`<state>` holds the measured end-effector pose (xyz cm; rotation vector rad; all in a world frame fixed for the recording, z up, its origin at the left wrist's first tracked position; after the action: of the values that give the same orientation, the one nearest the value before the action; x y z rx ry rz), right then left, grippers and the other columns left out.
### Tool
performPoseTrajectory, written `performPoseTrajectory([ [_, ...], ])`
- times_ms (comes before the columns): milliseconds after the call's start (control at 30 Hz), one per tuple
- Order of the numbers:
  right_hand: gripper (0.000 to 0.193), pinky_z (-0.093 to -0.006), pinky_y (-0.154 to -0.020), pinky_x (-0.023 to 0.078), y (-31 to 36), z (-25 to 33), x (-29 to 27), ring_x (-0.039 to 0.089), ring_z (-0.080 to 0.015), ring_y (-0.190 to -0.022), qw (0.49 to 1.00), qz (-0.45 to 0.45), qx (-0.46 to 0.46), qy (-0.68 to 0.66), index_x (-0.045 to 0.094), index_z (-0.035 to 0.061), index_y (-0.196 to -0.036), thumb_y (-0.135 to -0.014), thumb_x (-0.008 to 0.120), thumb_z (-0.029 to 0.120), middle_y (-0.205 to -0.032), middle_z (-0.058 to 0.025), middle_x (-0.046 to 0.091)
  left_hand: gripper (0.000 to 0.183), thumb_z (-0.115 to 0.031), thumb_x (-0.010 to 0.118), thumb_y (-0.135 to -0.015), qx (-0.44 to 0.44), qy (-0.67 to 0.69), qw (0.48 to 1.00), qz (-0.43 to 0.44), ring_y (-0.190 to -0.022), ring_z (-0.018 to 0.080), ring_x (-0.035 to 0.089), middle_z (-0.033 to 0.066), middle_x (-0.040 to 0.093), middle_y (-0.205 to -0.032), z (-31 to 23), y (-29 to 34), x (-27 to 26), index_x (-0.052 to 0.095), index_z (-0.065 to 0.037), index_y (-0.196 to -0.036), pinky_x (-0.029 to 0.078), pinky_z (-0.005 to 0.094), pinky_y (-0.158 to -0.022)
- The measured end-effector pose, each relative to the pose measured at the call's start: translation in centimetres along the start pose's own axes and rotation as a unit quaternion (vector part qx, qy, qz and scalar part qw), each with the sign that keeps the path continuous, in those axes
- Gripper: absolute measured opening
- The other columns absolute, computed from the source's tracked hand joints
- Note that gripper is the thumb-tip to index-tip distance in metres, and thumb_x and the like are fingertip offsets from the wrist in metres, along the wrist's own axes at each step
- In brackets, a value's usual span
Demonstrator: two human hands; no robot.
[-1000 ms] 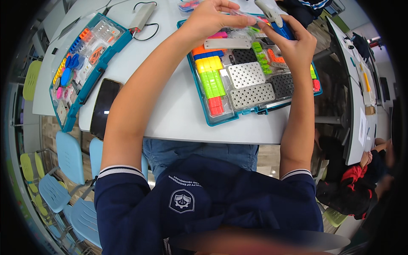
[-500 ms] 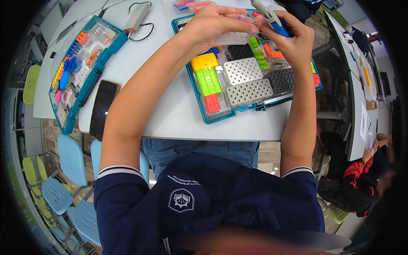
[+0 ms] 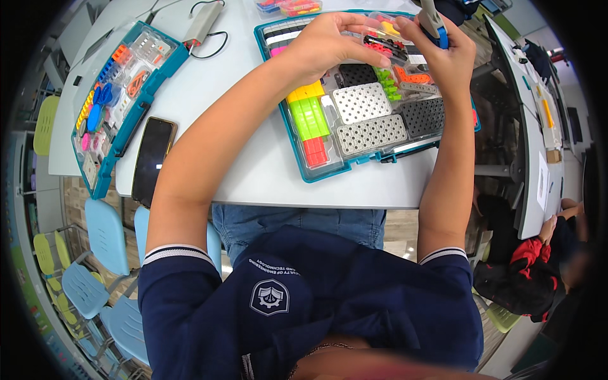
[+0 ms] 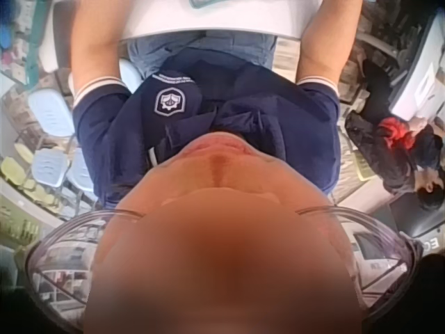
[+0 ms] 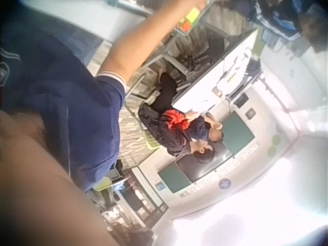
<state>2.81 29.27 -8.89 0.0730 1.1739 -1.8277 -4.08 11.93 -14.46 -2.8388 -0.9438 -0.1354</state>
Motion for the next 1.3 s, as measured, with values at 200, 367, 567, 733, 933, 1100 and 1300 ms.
performPoseTrajectory([
  [200,0.02,-0.0239,-0.074,0.056,0.1,-0.7,0.0,0.068,-0.0057,-0.073,0.994,-0.014,0.086,-0.069,0.075,0.0022,-0.092,-0.088,0.084,0.02,-0.076,0.0016,0.072,0.075,-0.004,0.088,-0.074,-0.008,-0.101,0.995,0.016,-0.117,0.0195,0.066,0.0158,0.064,-0.133,0.6,-0.5,-0.5,0.054,0.003,-0.141,0.049,0.0332,-0.104],
  [367,0.026,-0.0283,-0.069,0.055,0.0,-0.5,-1.5,0.07,-0.0158,-0.068,0.98,0.022,0.072,0.186,0.076,0.0076,-0.1,-0.086,0.084,0.027,-0.074,-0.0059,0.073,0.078,-0.007,0.089,-0.075,-0.016,-0.105,0.992,-0.06,-0.119,0.023,0.066,0.0178,0.063,-0.135,0.2,-0.4,-2.1,0.053,0.001,-0.143,0.052,0.0361,-0.104],
  [567,0.03,-0.0391,-0.069,0.055,0.3,1.2,-0.9,0.069,-0.0318,-0.08,0.94,0.035,-0.084,0.328,0.074,0.0155,-0.107,-0.08,0.081,0.025,-0.089,-0.0074,0.073,0.078,0.006,0.083,-0.076,0.007,0.021,0.995,-0.1,-0.101,0.0218,0.07,0.0185,0.066,-0.118,-0.3,-0.8,-3.6,0.043,0.01,-0.142,0.06,0.0344,-0.086],
  [733,0.038,-0.0396,-0.073,0.054,0.4,1.6,-0.7,0.068,-0.0278,-0.085,0.93,0.049,-0.122,0.344,0.068,0.0142,-0.114,-0.078,0.082,0.015,-0.095,-0.0043,0.07,0.08,0.007,0.083,-0.076,-0.004,0.04,0.993,-0.111,-0.103,0.0222,0.07,0.0184,0.065,-0.119,-0.1,-0.7,-3.8,0.04,0.01,-0.144,0.061,0.035,-0.087],
  [933,0.045,-0.0413,-0.089,0.047,-0.5,2.7,0.0,0.065,-0.0265,-0.101,0.899,0.102,-0.105,0.412,0.067,0.0214,-0.12,-0.078,0.084,0.018,-0.101,-0.002,0.068,0.075,-0.001,0.084,-0.079,-0.013,0.028,0.992,-0.12,-0.109,0.0229,0.068,0.0178,0.066,-0.124,0.3,-0.6,-3.5,0.047,0.006,-0.143,0.058,0.0358,-0.093],
  [1100,0.036,-0.0417,-0.102,0.039,-2.4,6.7,0.3,0.057,-0.0294,-0.103,0.883,0.106,-0.176,0.421,0.065,0.0068,-0.1,-0.066,0.07,-0.004,-0.095,-0.0099,0.058,0.074,-0.016,0.087,-0.083,-0.041,-0.025,0.994,-0.101,-0.121,0.0253,0.065,0.018,0.064,-0.131,0.8,-0.8,-3.1,0.05,0.004,-0.145,0.054,0.0386,-0.103],
  [1300,0.033,-0.0479,-0.112,0.03,-4.7,9.1,1.3,0.056,-0.0245,-0.11,0.836,0.107,-0.255,0.475,0.066,0.0117,-0.1,-0.07,0.07,-0.002,-0.097,-0.0057,0.056,0.061,-0.014,0.078,-0.091,-0.013,0.051,0.997,-0.064,-0.123,0.0236,0.064,0.0153,0.068,-0.126,0.0,-0.9,-2.7,0.051,0.005,-0.143,0.053,0.0379,-0.104],
])
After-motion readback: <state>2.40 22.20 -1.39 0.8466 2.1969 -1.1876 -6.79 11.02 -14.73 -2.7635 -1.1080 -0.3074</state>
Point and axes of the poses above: each hand's wrist, its own y-axis away from the middle knuckle, its own x-axis out of the palm, z = x × y, the point moved 6 cm from there along -y, towards the middle knuckle
